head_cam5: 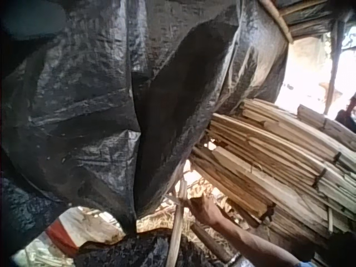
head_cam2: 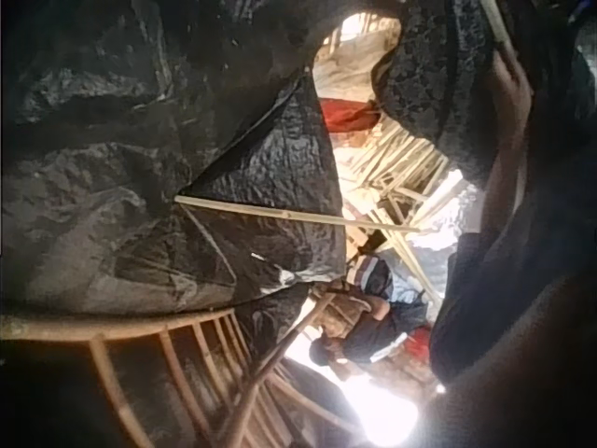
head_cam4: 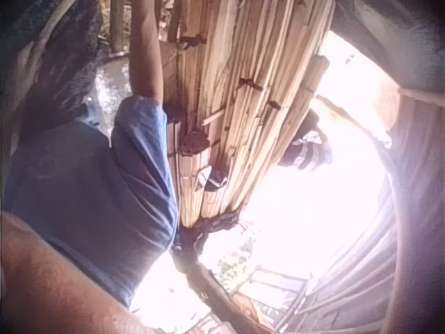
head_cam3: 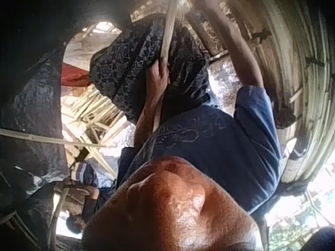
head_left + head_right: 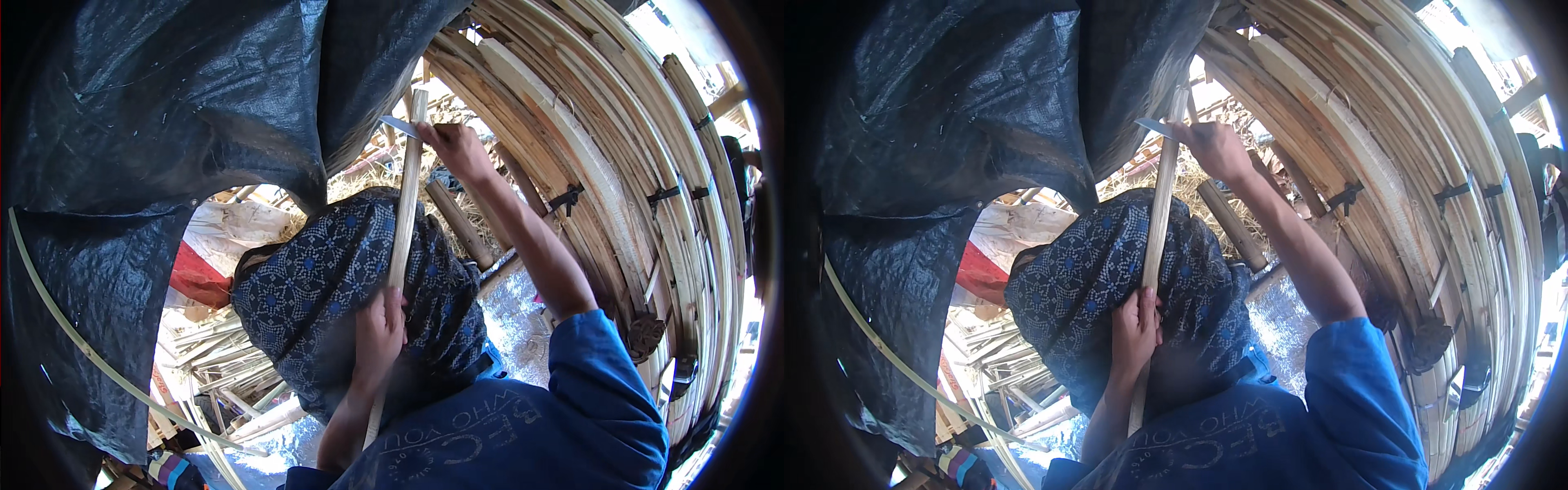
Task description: The person removes the sheath from a knife, scrapes a wooden stick with the knife, and then picks up and scrapes another wooden stick.
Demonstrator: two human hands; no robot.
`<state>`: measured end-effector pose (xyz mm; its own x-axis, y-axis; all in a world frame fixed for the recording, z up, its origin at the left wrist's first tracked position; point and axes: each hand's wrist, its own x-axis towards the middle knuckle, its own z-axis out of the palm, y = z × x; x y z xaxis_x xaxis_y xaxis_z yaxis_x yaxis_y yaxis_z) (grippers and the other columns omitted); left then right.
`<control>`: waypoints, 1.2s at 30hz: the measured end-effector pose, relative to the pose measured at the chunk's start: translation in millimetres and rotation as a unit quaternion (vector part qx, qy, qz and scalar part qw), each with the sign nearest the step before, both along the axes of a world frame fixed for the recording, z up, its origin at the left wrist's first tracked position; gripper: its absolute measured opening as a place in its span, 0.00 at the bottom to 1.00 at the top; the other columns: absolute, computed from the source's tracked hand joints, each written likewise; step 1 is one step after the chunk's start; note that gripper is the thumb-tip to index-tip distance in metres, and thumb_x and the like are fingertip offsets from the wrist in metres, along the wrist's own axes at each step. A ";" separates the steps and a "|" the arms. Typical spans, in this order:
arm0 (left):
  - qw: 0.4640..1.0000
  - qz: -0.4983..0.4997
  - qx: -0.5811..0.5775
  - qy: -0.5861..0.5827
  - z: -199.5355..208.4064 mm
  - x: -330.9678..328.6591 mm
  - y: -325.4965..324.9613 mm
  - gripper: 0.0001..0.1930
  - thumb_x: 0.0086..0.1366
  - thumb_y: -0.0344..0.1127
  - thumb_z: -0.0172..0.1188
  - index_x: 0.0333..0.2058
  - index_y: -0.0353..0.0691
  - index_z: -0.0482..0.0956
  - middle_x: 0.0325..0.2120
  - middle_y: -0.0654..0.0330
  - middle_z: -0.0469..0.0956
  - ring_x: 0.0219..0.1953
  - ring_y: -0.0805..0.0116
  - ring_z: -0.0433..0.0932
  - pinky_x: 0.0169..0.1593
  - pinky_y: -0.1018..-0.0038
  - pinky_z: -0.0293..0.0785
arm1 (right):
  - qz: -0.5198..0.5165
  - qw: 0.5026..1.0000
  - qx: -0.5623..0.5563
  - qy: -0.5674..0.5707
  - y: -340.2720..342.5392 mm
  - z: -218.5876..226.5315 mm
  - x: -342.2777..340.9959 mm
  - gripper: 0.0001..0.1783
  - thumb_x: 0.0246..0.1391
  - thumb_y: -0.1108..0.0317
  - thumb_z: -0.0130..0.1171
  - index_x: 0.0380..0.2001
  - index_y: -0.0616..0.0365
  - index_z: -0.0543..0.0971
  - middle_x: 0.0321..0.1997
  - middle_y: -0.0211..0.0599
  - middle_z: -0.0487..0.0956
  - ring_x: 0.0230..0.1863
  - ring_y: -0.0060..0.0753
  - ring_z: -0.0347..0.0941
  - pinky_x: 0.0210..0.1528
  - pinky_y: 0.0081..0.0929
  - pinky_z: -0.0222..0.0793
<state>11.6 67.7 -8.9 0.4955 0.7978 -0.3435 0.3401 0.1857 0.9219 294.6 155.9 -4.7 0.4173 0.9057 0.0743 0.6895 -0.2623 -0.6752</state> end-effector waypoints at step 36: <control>0.999 -0.018 0.025 0.018 7.9 -1.0 1.6 0.19 0.73 0.42 0.42 0.28 0.33 0.70 0.10 0.65 0.61 0.09 0.78 0.64 0.14 0.78 0.59 | 0.099 0.992 -0.081 -0.004 -71.3 1.5 -72.5 0.25 0.61 0.47 0.46 0.31 0.60 0.77 0.15 0.52 0.73 0.24 0.55 0.75 0.34 0.47 0.70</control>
